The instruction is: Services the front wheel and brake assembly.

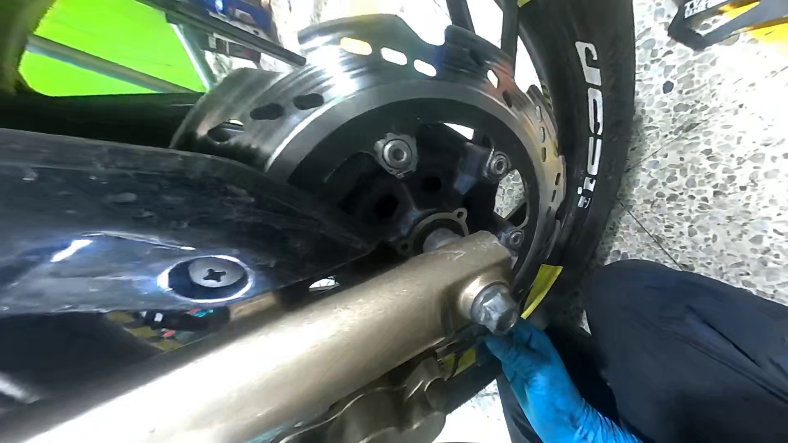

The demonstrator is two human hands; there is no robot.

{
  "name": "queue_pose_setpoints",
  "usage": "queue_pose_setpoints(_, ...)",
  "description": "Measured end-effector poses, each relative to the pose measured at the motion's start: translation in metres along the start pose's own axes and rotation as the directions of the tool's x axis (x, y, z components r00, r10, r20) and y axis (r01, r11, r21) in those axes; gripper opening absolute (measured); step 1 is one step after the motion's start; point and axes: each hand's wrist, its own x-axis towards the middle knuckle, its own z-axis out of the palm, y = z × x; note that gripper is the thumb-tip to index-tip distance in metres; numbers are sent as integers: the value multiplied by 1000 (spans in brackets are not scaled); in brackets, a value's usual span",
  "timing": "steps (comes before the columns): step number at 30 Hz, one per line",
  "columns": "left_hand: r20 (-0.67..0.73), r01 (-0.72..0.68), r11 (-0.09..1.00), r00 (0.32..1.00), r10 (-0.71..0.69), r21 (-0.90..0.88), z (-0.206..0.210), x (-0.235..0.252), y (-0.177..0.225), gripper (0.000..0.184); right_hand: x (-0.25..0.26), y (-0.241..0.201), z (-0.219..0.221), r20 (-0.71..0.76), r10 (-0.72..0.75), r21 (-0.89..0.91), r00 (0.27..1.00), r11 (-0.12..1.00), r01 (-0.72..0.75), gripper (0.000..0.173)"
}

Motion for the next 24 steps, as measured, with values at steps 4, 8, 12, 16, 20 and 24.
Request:
queue_pose_setpoints(4, 27, 81, 992, 997, -78, -94, -8, -1, -2, 13, 1, 1, 1, -100, -1, -26, 995, 1000, -1, 16)
queue_pose_setpoints(8, -17, 194, 968, 980, -199, -162, -9, 2, 6, 22, 1, -3, 0, -48, -63, -128, 997, 990, 56, 22)
queue_pose_setpoints(12, -38, 188, 968, 980, -197, -168, -17, 5, -4, 72, -9, -21, 5, -51, -73, -427, 996, 903, 45, 29)
queue_pose_setpoints(16, 40, 155, 979, 988, -151, -131, -18, 7, -8, 103, -30, -57, -44, 160, -275, -825, 948, 490, 281, 24)
queue_pose_setpoints(20, 159, 208, 956, 971, -177, -205, -16, 10, -8, 95, -33, -136, -101, 127, -500, -954, 857, 174, 243, 28)
queue_pose_setpoints(24, 174, 215, 947, 969, -176, -239, -11, 8, 6, 87, 1, -197, -138, -19, -656, -989, 754, 123, 83, 36)
